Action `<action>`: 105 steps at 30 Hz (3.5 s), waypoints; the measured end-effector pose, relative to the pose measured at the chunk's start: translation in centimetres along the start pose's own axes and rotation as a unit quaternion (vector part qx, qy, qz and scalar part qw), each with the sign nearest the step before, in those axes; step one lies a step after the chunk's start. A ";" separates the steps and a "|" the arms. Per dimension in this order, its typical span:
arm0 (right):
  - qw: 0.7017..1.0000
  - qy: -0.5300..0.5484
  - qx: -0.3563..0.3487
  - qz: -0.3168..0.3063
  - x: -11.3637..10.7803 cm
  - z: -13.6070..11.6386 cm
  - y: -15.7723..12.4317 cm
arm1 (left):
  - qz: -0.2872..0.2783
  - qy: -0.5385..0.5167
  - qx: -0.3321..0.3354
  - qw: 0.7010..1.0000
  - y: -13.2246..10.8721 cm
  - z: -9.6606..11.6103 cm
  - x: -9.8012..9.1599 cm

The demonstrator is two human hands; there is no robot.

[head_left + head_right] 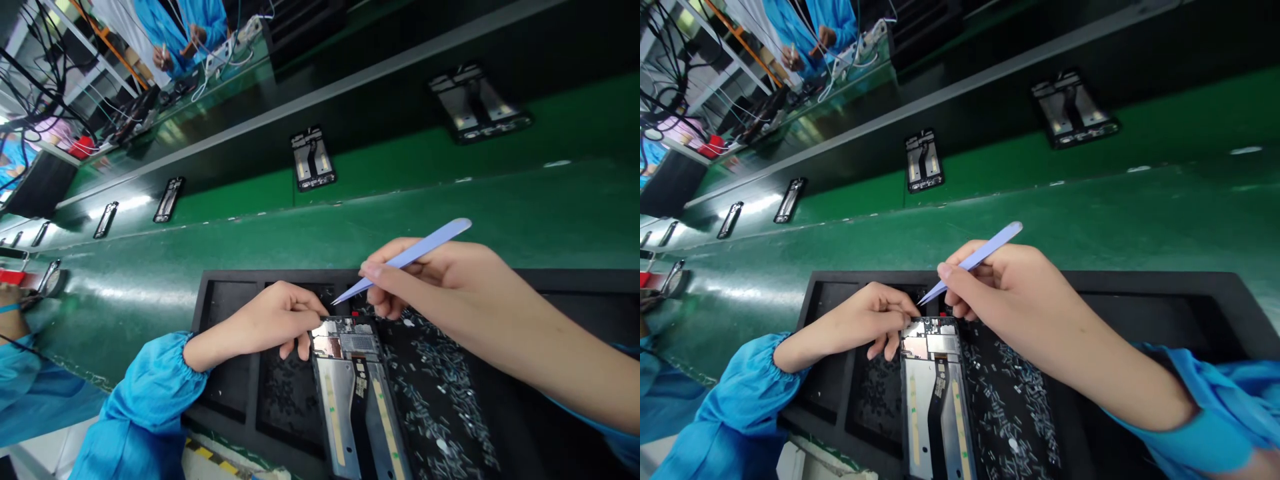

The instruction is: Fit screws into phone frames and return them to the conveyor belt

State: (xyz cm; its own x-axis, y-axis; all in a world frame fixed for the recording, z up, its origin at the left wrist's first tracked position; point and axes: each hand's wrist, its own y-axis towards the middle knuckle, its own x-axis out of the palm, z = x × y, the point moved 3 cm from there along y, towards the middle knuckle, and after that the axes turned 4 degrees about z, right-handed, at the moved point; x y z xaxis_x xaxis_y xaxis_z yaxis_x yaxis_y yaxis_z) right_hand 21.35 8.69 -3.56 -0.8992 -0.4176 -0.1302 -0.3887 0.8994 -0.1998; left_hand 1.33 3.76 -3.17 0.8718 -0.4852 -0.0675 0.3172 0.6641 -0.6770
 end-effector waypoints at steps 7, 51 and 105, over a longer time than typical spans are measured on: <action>1.000 0.022 0.011 0.009 -0.2 0.3 0.2 | 0.011 0.014 -0.014 1.000 0.2 -0.6 0.0; 0.901 0.313 0.011 0.299 -4.5 1.3 1.7 | 0.574 0.334 0.136 0.735 11.3 12.9 -12.8; 0.981 -0.120 0.018 0.150 0.5 0.3 -4.7 | 0.108 0.425 0.373 0.818 -0.6 1.6 -0.1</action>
State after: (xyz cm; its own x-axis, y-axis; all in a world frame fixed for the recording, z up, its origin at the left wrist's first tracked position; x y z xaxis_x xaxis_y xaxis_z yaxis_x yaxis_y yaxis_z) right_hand 22.80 4.19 -3.01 -0.8970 -0.1573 -0.4132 -0.1032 0.9833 -0.1502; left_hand 1.64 4.27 -1.58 0.4634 -0.3209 -0.8260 0.6061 0.7948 0.0313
